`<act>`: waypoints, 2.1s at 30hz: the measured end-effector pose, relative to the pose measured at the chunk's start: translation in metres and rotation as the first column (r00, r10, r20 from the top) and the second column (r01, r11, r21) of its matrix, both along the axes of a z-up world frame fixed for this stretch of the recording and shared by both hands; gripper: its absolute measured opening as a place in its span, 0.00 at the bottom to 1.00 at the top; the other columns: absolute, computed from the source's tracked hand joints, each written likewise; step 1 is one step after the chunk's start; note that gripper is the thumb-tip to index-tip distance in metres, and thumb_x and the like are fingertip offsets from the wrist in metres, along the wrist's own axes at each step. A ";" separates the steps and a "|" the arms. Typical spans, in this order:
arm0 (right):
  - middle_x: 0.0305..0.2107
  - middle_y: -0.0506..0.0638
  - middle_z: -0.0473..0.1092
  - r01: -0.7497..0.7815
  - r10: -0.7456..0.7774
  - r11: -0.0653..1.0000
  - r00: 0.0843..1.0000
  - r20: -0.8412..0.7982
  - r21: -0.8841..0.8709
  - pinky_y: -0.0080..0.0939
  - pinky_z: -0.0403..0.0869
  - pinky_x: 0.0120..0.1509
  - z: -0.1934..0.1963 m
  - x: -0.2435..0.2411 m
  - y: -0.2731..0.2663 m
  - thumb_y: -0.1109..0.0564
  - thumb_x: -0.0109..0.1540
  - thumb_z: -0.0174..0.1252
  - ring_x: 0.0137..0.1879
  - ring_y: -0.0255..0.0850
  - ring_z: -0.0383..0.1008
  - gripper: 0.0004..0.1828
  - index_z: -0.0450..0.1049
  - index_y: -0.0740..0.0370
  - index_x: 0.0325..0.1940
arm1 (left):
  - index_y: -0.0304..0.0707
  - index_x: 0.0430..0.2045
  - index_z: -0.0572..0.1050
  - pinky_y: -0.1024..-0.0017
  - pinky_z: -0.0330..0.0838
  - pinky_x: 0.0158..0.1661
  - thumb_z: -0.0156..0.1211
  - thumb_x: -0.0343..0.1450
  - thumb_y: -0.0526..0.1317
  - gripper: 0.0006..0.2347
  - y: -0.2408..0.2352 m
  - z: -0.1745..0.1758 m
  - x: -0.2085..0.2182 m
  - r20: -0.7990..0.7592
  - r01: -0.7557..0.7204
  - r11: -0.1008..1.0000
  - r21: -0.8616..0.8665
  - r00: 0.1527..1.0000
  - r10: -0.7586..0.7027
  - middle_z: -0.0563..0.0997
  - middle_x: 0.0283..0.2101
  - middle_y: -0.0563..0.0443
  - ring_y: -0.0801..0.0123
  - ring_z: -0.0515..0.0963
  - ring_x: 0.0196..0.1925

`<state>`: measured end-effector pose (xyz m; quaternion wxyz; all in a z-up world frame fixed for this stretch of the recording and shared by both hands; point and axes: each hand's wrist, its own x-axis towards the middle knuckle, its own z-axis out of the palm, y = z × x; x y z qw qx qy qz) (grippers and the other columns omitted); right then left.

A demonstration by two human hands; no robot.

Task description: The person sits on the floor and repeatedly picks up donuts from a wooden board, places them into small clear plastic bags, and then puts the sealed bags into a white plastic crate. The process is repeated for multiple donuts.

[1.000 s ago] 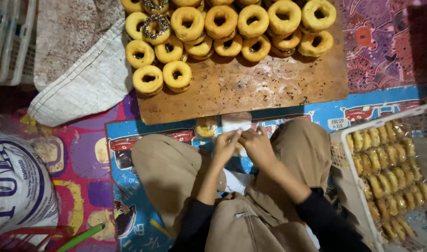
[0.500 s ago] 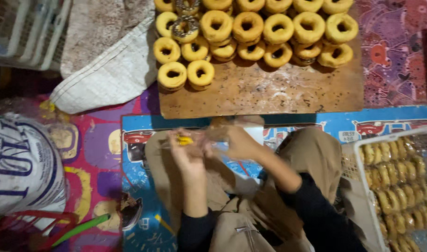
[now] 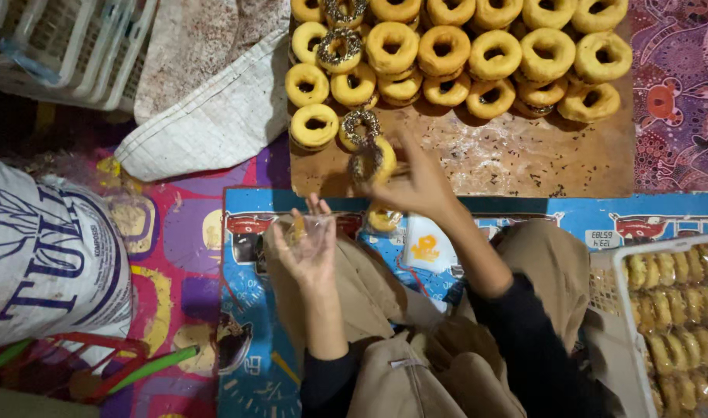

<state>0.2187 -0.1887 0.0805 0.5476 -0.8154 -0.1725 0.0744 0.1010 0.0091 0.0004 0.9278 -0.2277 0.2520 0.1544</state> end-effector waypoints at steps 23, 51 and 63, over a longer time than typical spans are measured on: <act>0.37 0.53 0.79 -0.079 0.064 0.996 0.968 0.244 0.050 0.38 0.78 0.50 0.070 -0.160 -0.080 0.67 0.58 0.65 0.45 0.41 0.81 0.08 0.80 0.66 0.42 | 0.36 0.68 0.60 0.56 0.57 0.70 0.56 0.75 0.38 0.25 -0.131 0.024 -0.069 -0.159 0.187 0.297 0.936 0.980 -0.118 0.70 0.66 0.44 0.59 0.68 0.69; 0.37 0.61 0.78 0.026 0.055 0.497 0.997 0.061 -0.868 0.53 0.73 0.49 -0.003 -0.126 -0.175 0.50 0.67 0.58 0.43 0.55 0.79 0.12 0.79 0.58 0.50 | 0.45 0.35 0.76 0.66 0.78 0.32 0.58 0.75 0.47 0.07 -0.085 0.192 -0.083 -0.513 0.443 -0.772 0.456 0.840 0.179 0.82 0.36 0.52 0.61 0.87 0.37; 0.18 0.43 0.66 0.501 -0.202 0.816 0.716 -0.669 0.289 0.33 0.62 0.27 -0.160 -0.167 0.040 0.51 0.66 0.64 0.24 0.29 0.62 0.20 0.72 0.63 0.23 | 0.40 0.34 0.81 0.70 0.73 0.30 0.67 0.71 0.44 0.08 -0.028 0.068 -0.089 -0.499 0.665 -0.694 0.274 0.716 0.489 0.86 0.30 0.50 0.67 0.85 0.29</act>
